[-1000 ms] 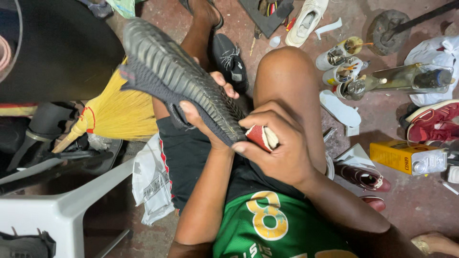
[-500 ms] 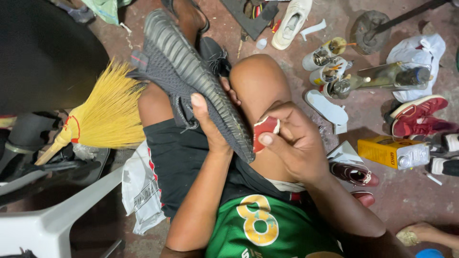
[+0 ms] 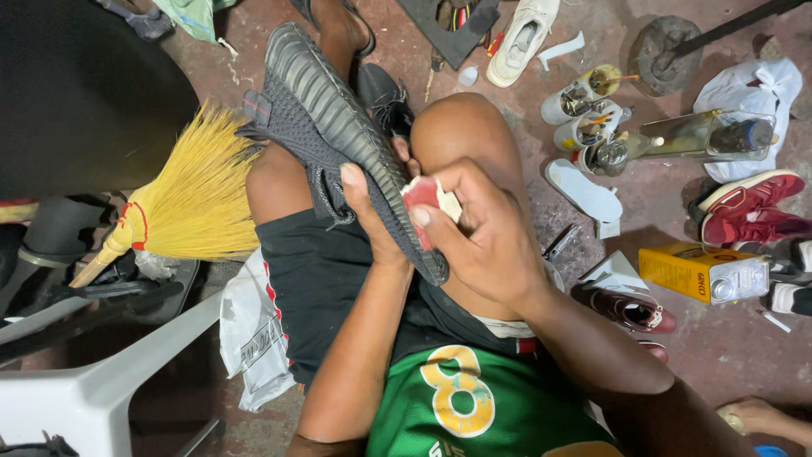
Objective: The person sands the edges of a black shoe sole with a piece of sandpaper and applies glue from a bottle to the detached sole section.
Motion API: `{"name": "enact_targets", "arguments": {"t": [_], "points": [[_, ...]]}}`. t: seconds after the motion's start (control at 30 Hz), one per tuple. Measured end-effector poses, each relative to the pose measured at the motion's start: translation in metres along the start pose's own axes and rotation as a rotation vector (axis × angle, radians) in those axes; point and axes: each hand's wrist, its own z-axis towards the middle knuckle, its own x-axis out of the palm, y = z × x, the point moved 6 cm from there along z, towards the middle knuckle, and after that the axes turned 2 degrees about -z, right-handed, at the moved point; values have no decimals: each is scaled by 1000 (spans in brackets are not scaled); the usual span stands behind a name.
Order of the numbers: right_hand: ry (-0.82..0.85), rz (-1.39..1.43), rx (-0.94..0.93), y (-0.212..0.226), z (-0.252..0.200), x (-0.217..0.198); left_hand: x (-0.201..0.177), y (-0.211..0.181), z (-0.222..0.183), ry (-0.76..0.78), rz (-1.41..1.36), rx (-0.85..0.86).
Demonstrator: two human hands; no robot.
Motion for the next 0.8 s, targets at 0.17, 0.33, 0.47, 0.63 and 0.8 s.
{"name": "enact_targets", "arguments": {"t": [0.17, 0.33, 0.47, 0.63, 0.8], "points": [[22, -42, -2, -1, -15, 3, -7, 0, 3, 40, 64, 21], [-41, 24, -20, -9, 7, 4, -11, 8, -4, 95, -14, -75], [-31, -103, -20, -4, -14, 3, -5, -2, 5, 49, 63, 34], [-50, -53, -39, -10, -16, 9, -11, 1, 4, 108, 19, -17], [-132, -3, -20, -2, 32, 5, -10, 8, -9, 165, 15, -124]]}}
